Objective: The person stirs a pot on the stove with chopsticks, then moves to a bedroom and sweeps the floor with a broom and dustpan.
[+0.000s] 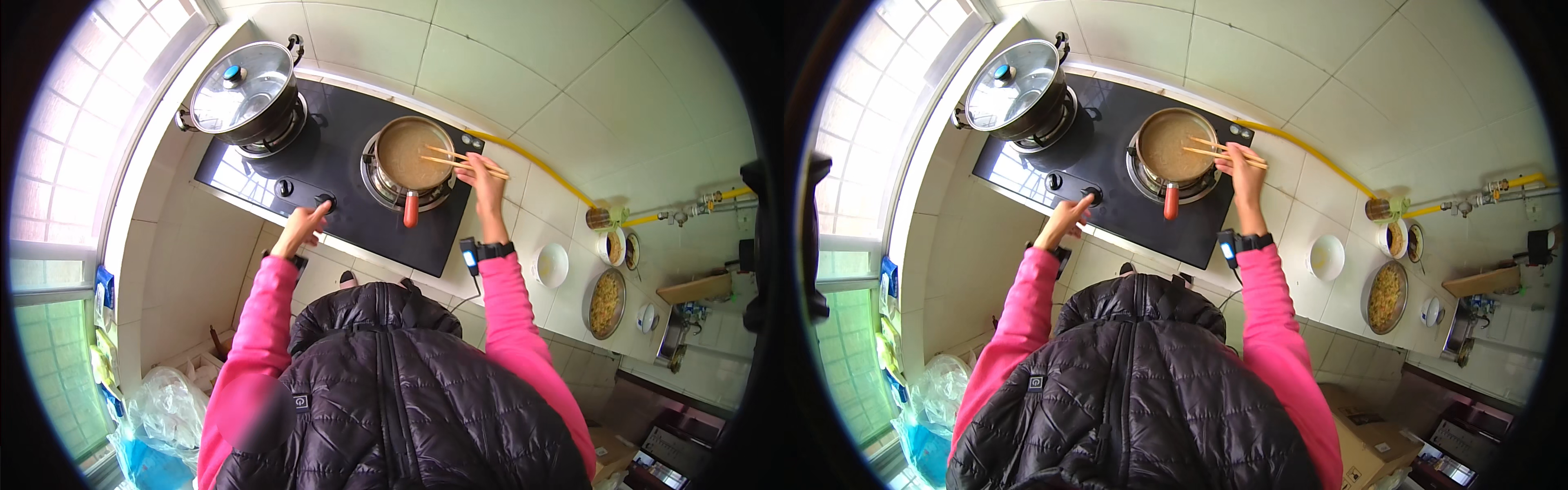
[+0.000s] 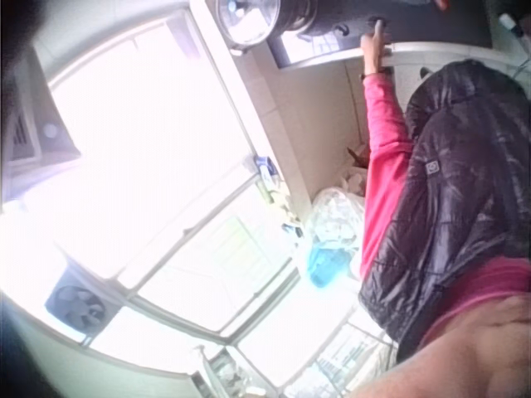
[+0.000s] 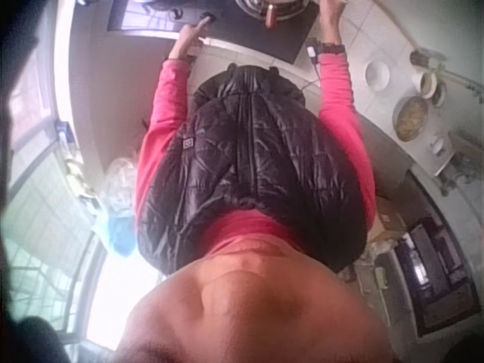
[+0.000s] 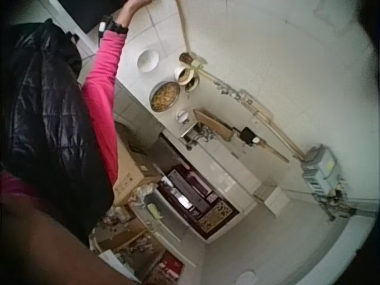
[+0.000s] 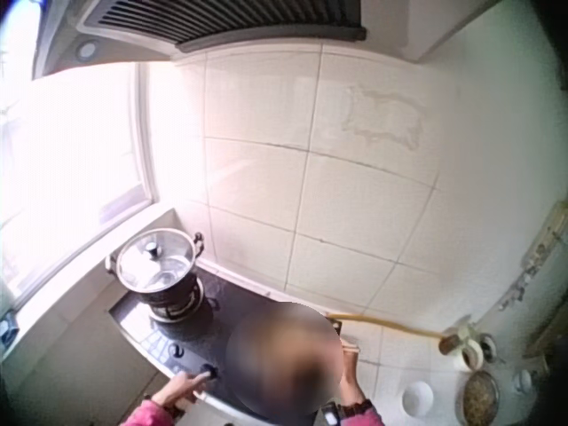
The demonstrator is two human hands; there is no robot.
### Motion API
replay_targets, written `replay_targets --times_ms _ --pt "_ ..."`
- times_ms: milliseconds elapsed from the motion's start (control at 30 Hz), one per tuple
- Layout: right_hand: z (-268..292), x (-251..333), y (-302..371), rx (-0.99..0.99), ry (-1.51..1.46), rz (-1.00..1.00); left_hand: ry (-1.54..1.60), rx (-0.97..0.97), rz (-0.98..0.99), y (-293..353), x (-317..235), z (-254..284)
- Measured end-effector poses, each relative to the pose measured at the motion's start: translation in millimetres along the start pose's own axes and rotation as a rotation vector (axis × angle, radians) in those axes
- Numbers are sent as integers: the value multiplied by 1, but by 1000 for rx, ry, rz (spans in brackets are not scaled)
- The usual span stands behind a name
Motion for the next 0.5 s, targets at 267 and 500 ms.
replay_targets --times_ms 267,500 --pt "8 -17 -14 -50 89 -30 369 91 136 39 194 30" --pt "-9 -9 -21 99 263 -138 766 -126 586 13 424 -10"
Point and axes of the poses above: each hand's wrist, its own y-axis away from the middle knuckle, its own z-axis out of the back of the hand, x = y × z, the point moved 4 cm from there along -y, towards the middle knuckle, and after that the axes turned 15 degrees about z, right-handed, at the moved point
